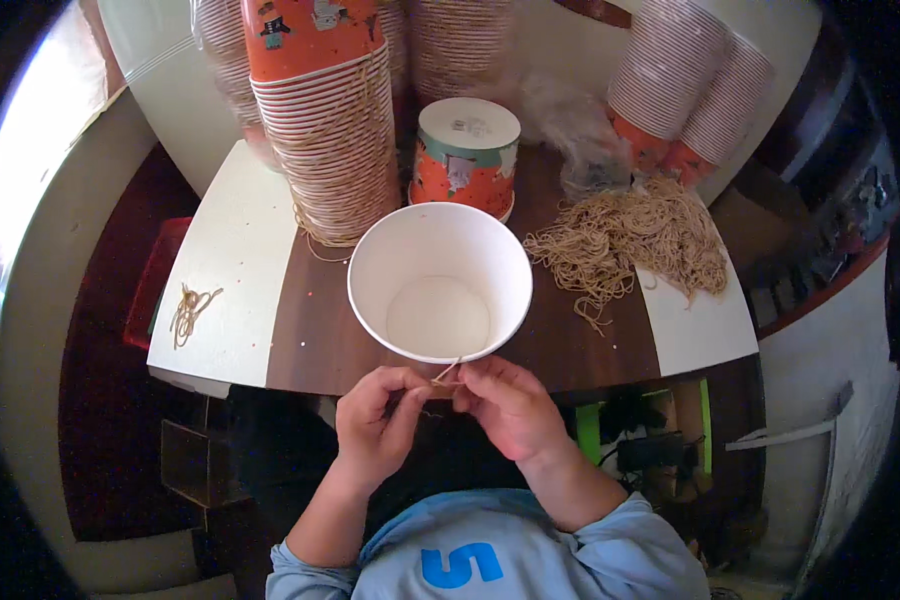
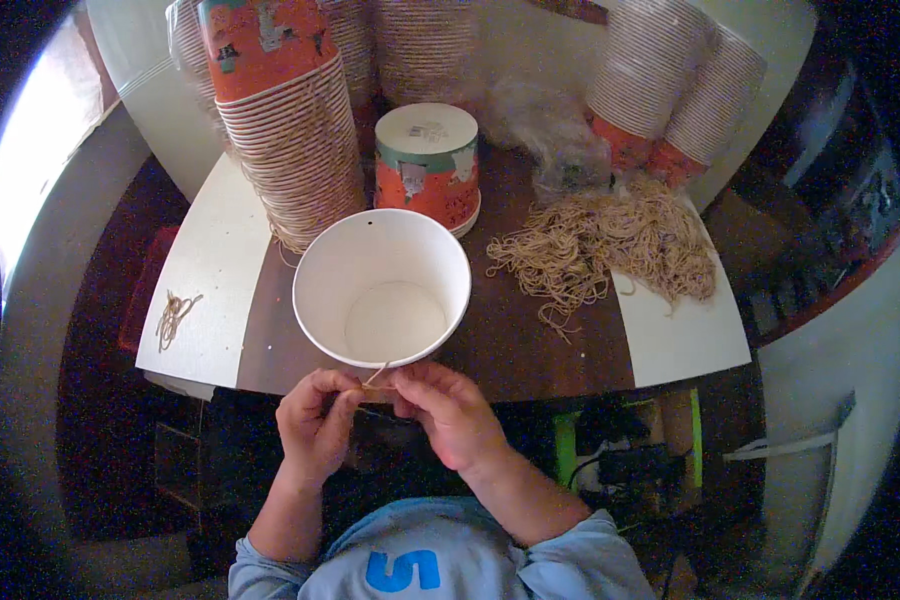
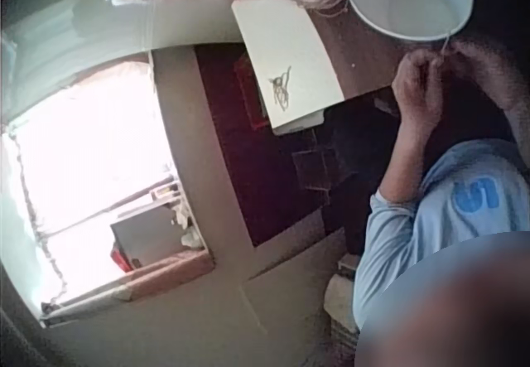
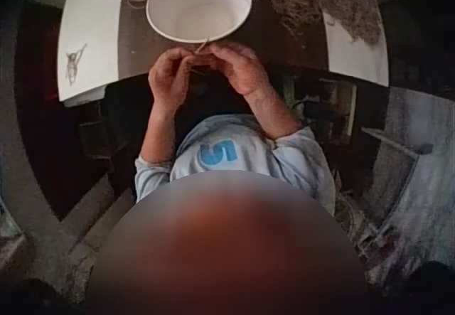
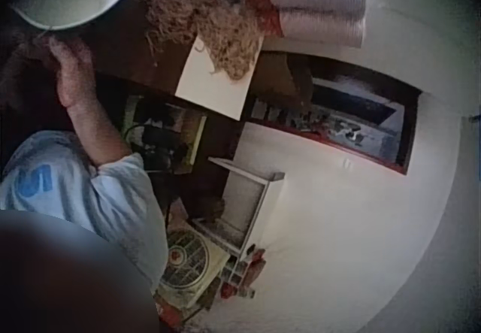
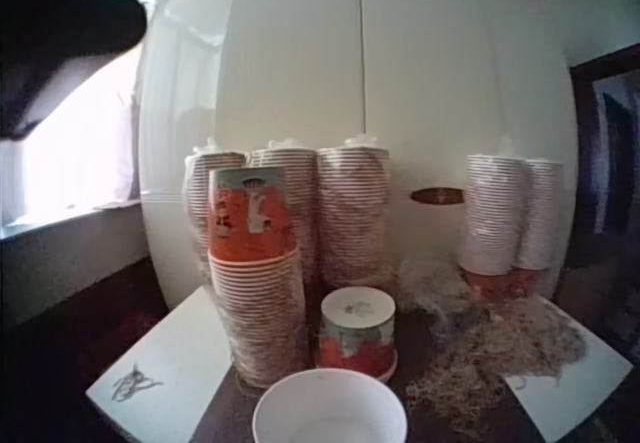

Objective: Attaching handles to printed paper buckets in a manufacturing setting.

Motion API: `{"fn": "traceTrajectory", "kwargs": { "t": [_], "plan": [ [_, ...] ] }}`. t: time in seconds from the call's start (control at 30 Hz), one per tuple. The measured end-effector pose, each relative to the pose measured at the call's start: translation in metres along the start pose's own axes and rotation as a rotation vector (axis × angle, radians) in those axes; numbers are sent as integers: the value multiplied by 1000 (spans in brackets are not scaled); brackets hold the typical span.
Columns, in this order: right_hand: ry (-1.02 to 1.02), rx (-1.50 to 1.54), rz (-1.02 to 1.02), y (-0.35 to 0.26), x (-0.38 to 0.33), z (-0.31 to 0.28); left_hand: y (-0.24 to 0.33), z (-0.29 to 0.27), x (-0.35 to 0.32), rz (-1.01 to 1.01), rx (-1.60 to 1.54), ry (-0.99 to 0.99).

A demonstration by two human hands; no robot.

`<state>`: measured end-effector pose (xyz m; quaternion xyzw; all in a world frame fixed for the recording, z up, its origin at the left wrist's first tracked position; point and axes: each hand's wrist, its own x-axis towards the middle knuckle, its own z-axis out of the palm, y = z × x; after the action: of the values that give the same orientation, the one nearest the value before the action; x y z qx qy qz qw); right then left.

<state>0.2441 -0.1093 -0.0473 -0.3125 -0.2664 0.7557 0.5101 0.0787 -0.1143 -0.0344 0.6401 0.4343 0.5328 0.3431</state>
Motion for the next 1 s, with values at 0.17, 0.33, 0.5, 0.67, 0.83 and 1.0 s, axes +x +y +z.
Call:
{"fn": "traceTrajectory", "kwargs": {
  "t": [0.17, 0.33, 0.5, 0.67, 0.83, 1.0],
  "plan": [
    [180, -594, -256, -13, -5, 7, 0, -4, 2, -42, -160, -21],
    [329, -1224, -770, -15, 0, 3, 10, -4, 6, -251, -343, -153],
    [343, -1231, -805, -20, -5, 4, 8, -3, 1, -401, -494, -112],
    [64, -1543, -1175, -29, -18, 12, 20, -3, -21, -458, -313, -234],
    [-239, -1456, -1363, -27, -4, 9, 35, -6, -23, -142, -33, -270],
    [-38, -1377, -1380, -35, 9, 3, 61, -19, -25, -108, -260, -570]
  ]
}}
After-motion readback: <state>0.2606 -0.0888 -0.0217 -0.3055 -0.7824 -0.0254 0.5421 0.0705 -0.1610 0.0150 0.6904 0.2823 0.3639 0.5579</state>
